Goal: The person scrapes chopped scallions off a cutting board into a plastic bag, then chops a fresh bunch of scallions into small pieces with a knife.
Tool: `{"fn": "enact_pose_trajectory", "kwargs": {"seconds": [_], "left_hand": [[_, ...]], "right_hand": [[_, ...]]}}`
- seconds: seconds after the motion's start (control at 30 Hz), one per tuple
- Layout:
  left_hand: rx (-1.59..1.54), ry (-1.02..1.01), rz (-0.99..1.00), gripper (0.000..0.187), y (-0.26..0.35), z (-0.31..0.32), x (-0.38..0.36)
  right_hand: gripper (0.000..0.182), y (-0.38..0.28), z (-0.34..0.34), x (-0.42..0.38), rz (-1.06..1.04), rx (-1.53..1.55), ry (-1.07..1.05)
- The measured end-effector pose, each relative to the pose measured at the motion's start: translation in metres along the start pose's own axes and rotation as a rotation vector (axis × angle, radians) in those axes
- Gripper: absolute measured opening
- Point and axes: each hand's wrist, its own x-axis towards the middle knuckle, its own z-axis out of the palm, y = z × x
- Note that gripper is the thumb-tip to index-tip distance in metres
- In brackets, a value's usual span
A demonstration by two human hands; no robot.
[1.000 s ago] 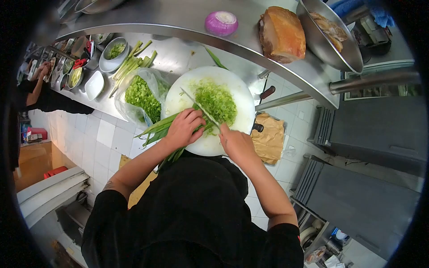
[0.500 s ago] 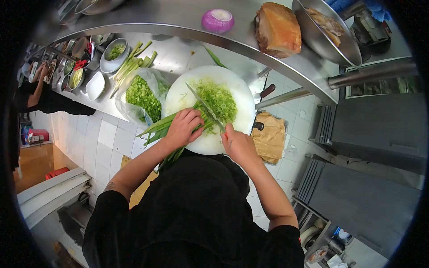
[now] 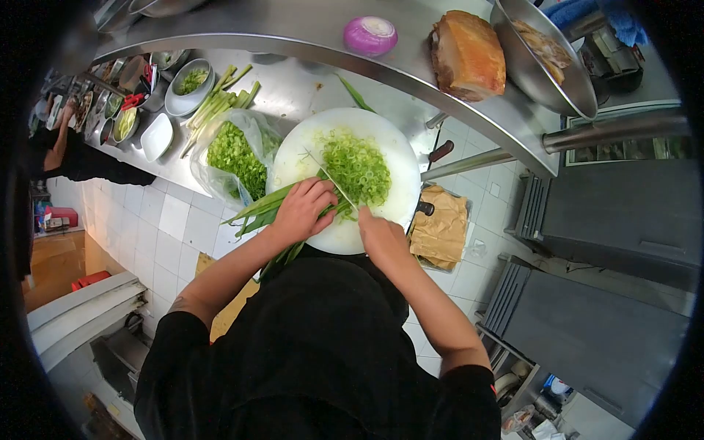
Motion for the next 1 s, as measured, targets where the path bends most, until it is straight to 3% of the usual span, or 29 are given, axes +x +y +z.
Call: {"fn": "enact_pose_trajectory", "kwargs": {"seconds": [0.13,0.37,0.5,0.57,0.77,0.93,1.0], "left_hand": [[-0.011,-0.011,-0.008,0.026,0.000,0.000,-0.003],[-0.003,0.008,-0.019,0.025,0.000,0.001,-0.002],[0.001,0.016,-0.013,0.026,0.000,0.001,-0.002],[-0.003,0.019,-0.006,0.026,-0.001,0.001,-0.001],[-0.003,0.026,-0.007,0.026,0.001,0.001,-0.002],[-0.003,0.035,-0.007,0.027,0.000,0.003,-0.003],[-0.003,0.043,0.001,0.027,-0.001,0.002,-0.003]], "right_hand": [[0.021,-0.005,-0.014,0.023,-0.063,0.041,0.053],[0.022,-0.018,-0.066,-0.044,0.039,0.014,-0.094],[0.021,0.001,-0.005,0.006,-0.014,0.013,-0.012],[0.021,-0.002,-0.002,0.031,-0.026,0.021,-0.010],[0.021,-0.020,-0.067,-0.029,0.023,0.023,-0.115],[0.023,-0.001,-0.002,0.020,-0.001,0.031,-0.034],[0.022,-0.003,-0.004,0.028,-0.029,0.040,-0.021]]}}
